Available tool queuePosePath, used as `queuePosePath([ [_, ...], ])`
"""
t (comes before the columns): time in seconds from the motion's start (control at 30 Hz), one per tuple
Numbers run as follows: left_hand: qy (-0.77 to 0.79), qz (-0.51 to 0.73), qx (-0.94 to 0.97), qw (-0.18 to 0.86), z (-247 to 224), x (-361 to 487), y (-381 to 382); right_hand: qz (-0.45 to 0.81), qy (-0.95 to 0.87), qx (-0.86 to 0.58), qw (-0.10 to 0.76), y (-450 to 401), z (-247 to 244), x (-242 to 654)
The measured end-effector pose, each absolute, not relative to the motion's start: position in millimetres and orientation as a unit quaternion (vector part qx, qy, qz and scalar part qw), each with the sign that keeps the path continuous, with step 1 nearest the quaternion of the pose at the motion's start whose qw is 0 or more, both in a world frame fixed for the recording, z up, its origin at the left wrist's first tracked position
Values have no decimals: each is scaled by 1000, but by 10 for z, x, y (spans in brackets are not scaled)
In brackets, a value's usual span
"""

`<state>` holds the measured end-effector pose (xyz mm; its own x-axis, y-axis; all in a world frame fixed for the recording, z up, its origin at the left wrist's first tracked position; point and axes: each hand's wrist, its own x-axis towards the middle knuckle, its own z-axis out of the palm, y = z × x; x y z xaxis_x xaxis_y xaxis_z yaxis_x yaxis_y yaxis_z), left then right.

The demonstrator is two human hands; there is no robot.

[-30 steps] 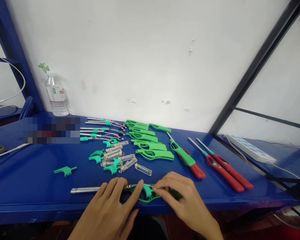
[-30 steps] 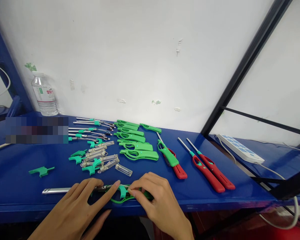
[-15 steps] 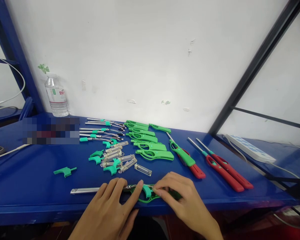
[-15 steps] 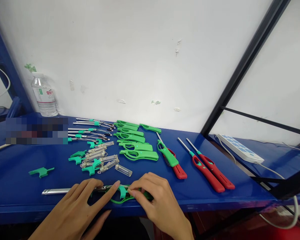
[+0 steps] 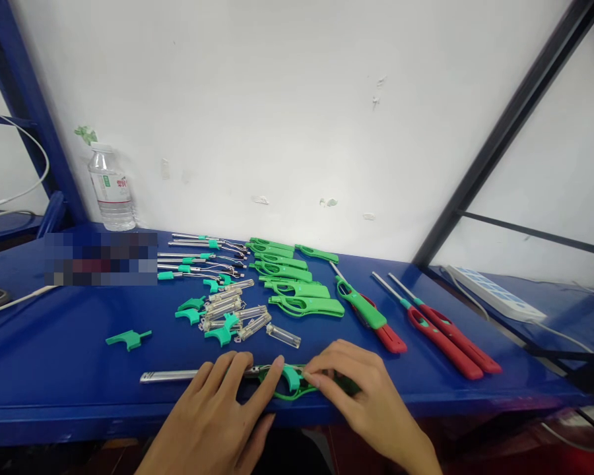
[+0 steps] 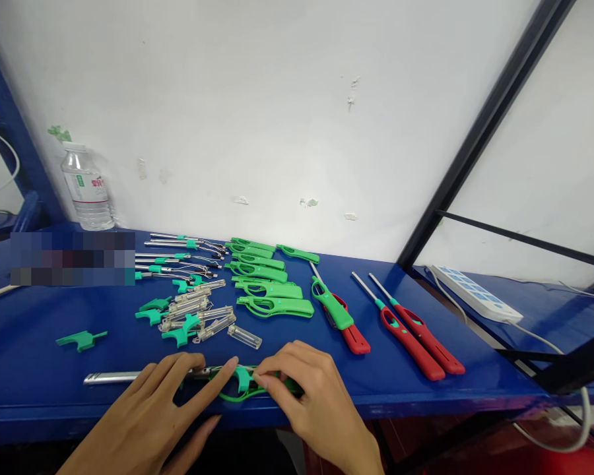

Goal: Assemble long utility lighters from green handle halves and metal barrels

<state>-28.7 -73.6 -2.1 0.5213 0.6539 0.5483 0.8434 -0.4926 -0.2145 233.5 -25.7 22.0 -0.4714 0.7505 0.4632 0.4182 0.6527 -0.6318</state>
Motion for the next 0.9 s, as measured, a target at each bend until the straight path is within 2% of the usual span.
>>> queuePosePath([
  [0.9, -451, -199, -839, 232, -39, -298, -742, 204, -835, -351, 372, -260, 228, 2338],
])
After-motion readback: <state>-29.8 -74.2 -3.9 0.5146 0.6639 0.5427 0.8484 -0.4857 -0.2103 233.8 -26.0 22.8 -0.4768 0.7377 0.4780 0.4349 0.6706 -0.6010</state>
